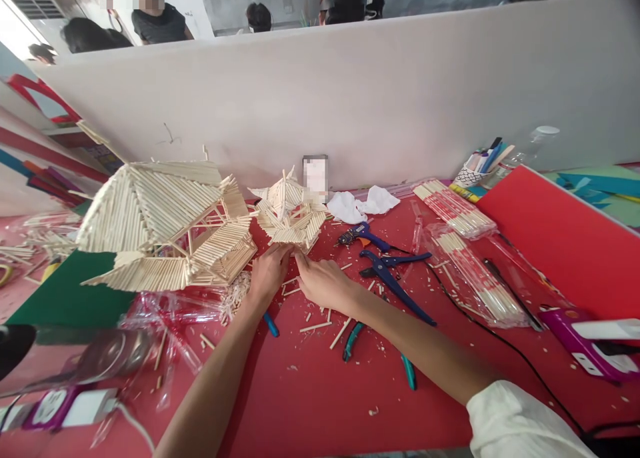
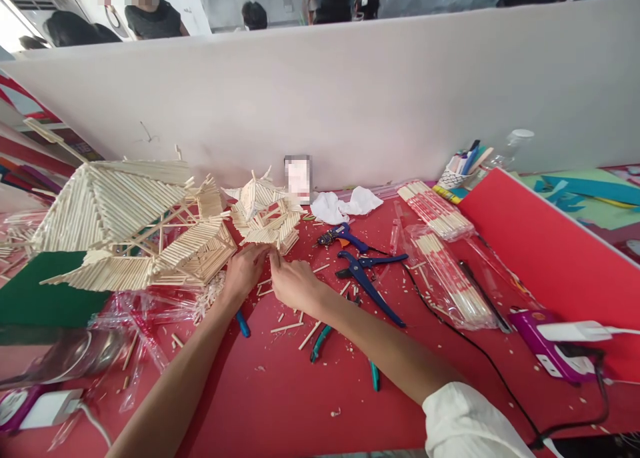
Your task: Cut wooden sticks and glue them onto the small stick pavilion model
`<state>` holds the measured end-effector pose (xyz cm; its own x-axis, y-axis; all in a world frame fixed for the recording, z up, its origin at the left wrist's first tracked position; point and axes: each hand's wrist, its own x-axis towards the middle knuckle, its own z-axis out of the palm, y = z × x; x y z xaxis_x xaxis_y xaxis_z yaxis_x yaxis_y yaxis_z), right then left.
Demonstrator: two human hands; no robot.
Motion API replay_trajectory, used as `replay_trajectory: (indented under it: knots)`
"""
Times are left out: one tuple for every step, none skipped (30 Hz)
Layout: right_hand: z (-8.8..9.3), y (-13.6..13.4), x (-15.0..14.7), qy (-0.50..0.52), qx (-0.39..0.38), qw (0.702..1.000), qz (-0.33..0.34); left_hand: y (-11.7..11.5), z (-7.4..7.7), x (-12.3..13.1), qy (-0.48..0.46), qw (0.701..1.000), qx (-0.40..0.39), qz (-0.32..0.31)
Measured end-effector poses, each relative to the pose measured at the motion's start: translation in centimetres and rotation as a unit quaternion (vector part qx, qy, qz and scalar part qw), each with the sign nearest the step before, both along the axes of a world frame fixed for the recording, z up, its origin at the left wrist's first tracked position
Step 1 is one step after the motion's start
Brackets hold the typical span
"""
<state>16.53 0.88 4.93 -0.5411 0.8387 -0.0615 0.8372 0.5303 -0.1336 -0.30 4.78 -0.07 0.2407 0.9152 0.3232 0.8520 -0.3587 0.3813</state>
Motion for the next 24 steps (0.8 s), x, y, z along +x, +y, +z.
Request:
replay_trajectory:
  knots:
    - [-0.1,0.1,0.0,0.002,0.002,1.0,0.0,0.1,-0.1,0.0,-0.003,1.0,-0.001,0.003]
    - [-0.1,0.1,-0.1,0.004,0.003,1.0,0.001,0.2,-0.2,0.0,-0.005,1.0,-0.003,0.007]
    - [-0.2,0.2,-0.1,0.006,0.003,1.0,0.002,0.3,-0.3,-0.1,-0.006,1.0,-0.004,0.012]
    - [-0.2,0.3,-0.2,0.008,0.003,1.0,0.003,0.4,-0.3,-0.1,-0.006,1.0,-0.006,0.015]
    - [-0.3,0.3,-0.2,0.01,0.003,1.0,0.003,0.5,-0.4,-0.1,-0.006,1.0,-0.007,0.018]
    - [-0.4,0.4,-0.2,0.011,0.002,1.0,0.003,0.6,-0.4,-0.1,-0.006,1.0,-0.009,0.02]
    - [-0.4,0.4,-0.3,0.013,0.002,1.0,0.003,0.6,-0.4,-0.1,-0.006,1.0,-0.01,0.02]
    - [-0.5,0.4,-0.2,0.014,0.002,1.0,0.002,0.6,-0.4,-0.1,-0.007,1.0,-0.01,0.02]
    - [-0.5,0.4,-0.2,0.016,0.002,1.0,0.001,0.5,-0.3,-0.1,-0.008,1.0,-0.009,0.018]
    - [-0.5,0.5,-0.2,0.016,0.002,1.0,-0.001,0.4,-0.1,-0.1,-0.009,1.0,-0.006,0.016]
    - [-0.5,0.5,-0.2,0.015,0.001,1.0,-0.002,0.2,0.1,-0.1,-0.008,1.0,-0.002,0.015]
    - [-0.6,0.5,-0.1,0.015,-0.001,1.0,-0.003,-0.1,0.3,-0.1,-0.005,1.0,0.001,0.02]
    - [-0.5,0.5,-0.1,0.014,-0.004,1.0,-0.003,-0.3,0.5,-0.2,0.001,1.0,0.001,0.03]
    - [-0.5,0.5,-0.1,0.012,-0.007,1.0,-0.002,-0.7,0.7,-0.3,0.01,0.999,-0.003,0.044]
    - [-0.5,0.5,0.0,0.012,-0.01,1.0,-0.002,-1.0,0.9,-0.4,0.023,0.998,-0.011,0.063]
    - [-0.5,0.6,0.0,0.012,-0.011,1.0,-0.001,-1.2,1.0,-0.5,0.037,0.996,-0.022,0.082]
    - [-0.4,0.5,0.0,0.014,-0.011,1.0,0.0,-1.4,1.1,-0.6,0.052,0.993,-0.032,0.1]
    - [-0.4,0.5,0.0,0.014,-0.01,1.0,0.001,-1.6,1.1,-0.7,0.064,0.99,-0.042,0.117]
    - [-0.3,0.5,0.0,0.014,-0.01,1.0,0.002,-1.6,1.1,-0.8,0.071,0.988,-0.047,0.131]
    - [-0.2,0.5,0.0,0.015,-0.009,1.0,0.002,-1.6,1.1,-0.8,0.073,0.986,-0.046,0.141]
    - [-0.2,0.5,0.0,0.015,-0.009,1.0,0.001,-1.6,1.0,-0.8,0.07,0.986,-0.04,0.144]
    - [-0.2,0.5,0.0,0.015,-0.01,1.0,0.001,-1.4,0.9,-0.8,0.064,0.988,-0.031,0.141]
    - [-0.1,0.5,0.0,0.014,-0.009,1.0,0.0,-1.3,0.8,-0.8,0.059,0.989,-0.02,0.132]
    - [-0.1,0.5,0.0,0.013,-0.009,1.0,0.0,-1.1,0.7,-0.8,0.056,0.991,-0.011,0.119]
